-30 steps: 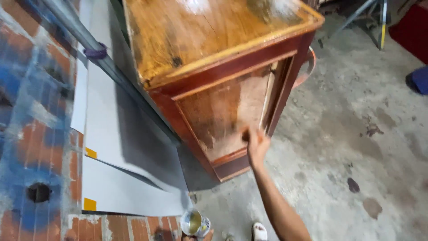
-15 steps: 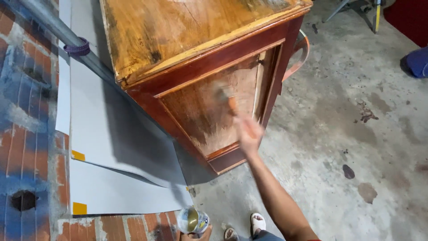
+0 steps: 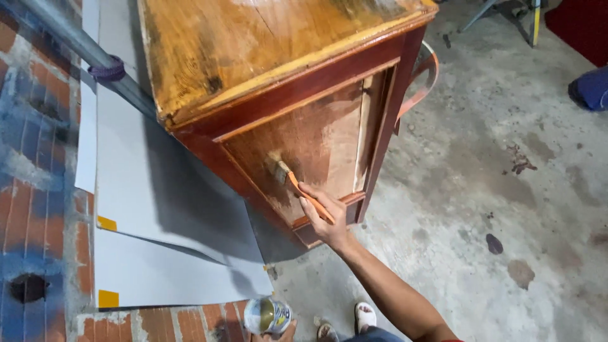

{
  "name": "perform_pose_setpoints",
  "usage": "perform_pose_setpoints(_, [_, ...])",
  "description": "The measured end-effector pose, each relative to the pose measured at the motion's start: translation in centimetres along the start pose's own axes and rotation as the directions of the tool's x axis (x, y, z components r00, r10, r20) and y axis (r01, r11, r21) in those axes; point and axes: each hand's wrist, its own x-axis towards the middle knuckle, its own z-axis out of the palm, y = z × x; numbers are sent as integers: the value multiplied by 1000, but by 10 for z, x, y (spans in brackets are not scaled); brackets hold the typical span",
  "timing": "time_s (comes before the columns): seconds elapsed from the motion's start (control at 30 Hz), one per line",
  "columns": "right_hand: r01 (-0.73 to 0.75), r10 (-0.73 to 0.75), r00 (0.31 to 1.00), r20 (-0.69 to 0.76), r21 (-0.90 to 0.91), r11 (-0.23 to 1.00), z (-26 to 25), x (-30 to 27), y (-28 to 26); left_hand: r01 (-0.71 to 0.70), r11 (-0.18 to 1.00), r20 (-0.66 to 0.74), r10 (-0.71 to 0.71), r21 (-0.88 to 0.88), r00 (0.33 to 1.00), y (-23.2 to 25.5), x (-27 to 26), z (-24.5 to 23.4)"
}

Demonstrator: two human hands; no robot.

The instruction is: Applying a finish or paint to the top and sides of a wooden cabinet using a brush

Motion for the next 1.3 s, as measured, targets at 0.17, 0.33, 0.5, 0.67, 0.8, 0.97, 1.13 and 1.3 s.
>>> perform_pose_setpoints(0.17, [-279, 275, 891, -360, 41, 959, -14, -11, 71, 441, 829, 101, -435, -344, 895, -23, -27, 27])
perform_pose_setpoints(0.33, [-330, 627, 628, -461, 572, 751, -27, -22, 85, 389, 921, 56, -389, 7, 920, -6, -30, 9])
perform_pose_setpoints(0.5, [-580, 851, 331, -408, 623, 525, -27, -172, 176, 234, 966, 19, -238, 109, 971, 14, -21, 10])
perform_pose_setpoints(0.67, [-580, 662, 393, -638, 386, 717, -40, -154, 216, -115, 899, -97, 82, -422, 992, 131, 45, -45])
perform_pose_setpoints(0.8, [-414, 634, 539, -554, 482, 772, -50, 19, 37, -177, 901, -126, 138, -396, 982, 156, 54, -54])
perform_pose_setpoints(0.97, [-501, 531, 774, -345, 180, 847, -90, 23, -11, -203, 911, -123, 169, -358, 978, 156, 57, -56])
perform_pose_setpoints(1.13, [-474, 510, 857, -68, 280, 834, -64, -9, -98, -206, 926, -143, 169, -317, 975, 127, 53, -32])
perform_pose_setpoints(1.3, [-498, 463, 864, 197, 206, 843, -49, -24, -130, -262, 921, -157, 225, -288, 962, 126, 54, -32])
